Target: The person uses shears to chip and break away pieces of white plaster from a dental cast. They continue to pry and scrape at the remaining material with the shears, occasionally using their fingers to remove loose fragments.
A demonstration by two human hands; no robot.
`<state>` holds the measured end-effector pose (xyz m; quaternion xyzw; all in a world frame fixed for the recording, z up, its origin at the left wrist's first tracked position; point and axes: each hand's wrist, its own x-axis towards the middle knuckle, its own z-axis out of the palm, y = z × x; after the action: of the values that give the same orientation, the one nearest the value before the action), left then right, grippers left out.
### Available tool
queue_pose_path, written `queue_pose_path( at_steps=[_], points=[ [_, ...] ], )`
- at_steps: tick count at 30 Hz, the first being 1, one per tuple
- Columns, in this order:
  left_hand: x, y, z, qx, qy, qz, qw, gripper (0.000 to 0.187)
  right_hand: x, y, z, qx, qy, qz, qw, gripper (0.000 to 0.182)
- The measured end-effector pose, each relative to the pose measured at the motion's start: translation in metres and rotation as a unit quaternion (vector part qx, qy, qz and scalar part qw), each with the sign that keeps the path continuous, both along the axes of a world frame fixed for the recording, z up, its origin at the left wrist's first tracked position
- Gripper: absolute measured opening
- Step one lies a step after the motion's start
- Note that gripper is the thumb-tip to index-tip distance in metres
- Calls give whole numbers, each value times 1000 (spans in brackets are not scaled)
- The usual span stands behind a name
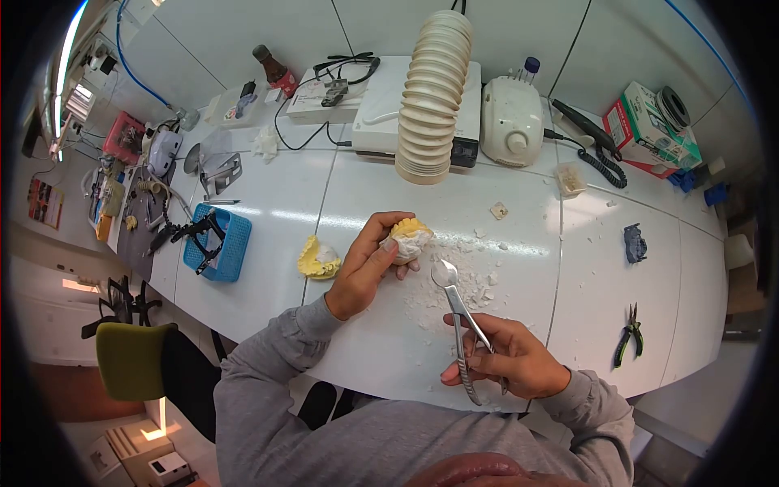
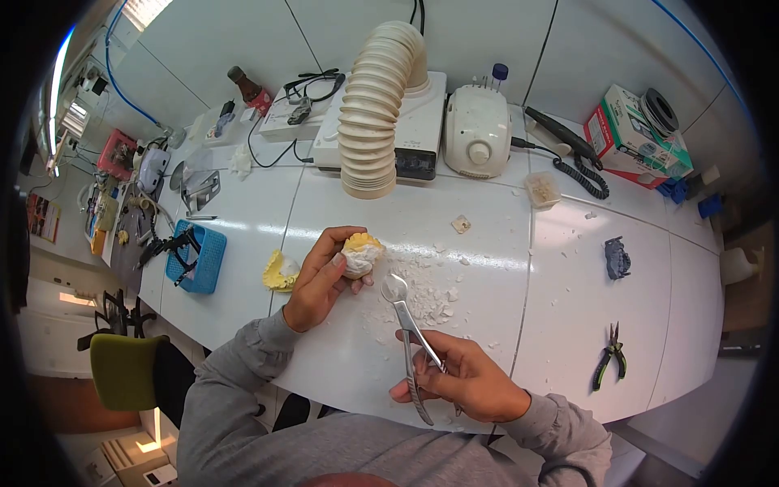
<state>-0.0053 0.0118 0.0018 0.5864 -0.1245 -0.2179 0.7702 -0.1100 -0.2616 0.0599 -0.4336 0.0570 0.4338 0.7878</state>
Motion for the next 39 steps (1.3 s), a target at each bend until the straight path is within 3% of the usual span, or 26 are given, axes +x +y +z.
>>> queue_pose_path(
  at_steps=[9,15,21,27,30,36,39],
  points=[
    [-1,-3,3,-26,-16,3,1000,41,2,1,-4,-55,-43,-13,997,44],
    [1,-2,1,-60,9,-23,998,46,1,-1,-2,15,-2,-28,999,41],
    [1,-3,4,-58,25,-35,997,60,-1,-4,-22,26,-58,3,998,41],
    [1,-2,3,-60,9,-50,997,67,5,-13,-29,0,-231,43,972,42],
    [0,-5,-1,-49,-42,-49,997,71,3,-3,-19,81,-148,-25,985,37],
    [1,-6,1,-65,-20,-58,996,74,5,-7,-15,83,-3,-14,996,34],
    [3,-5,-2,-58,-26,-68,996,76,5,-8,-14,46,-22,24,998,33]
  ],
)
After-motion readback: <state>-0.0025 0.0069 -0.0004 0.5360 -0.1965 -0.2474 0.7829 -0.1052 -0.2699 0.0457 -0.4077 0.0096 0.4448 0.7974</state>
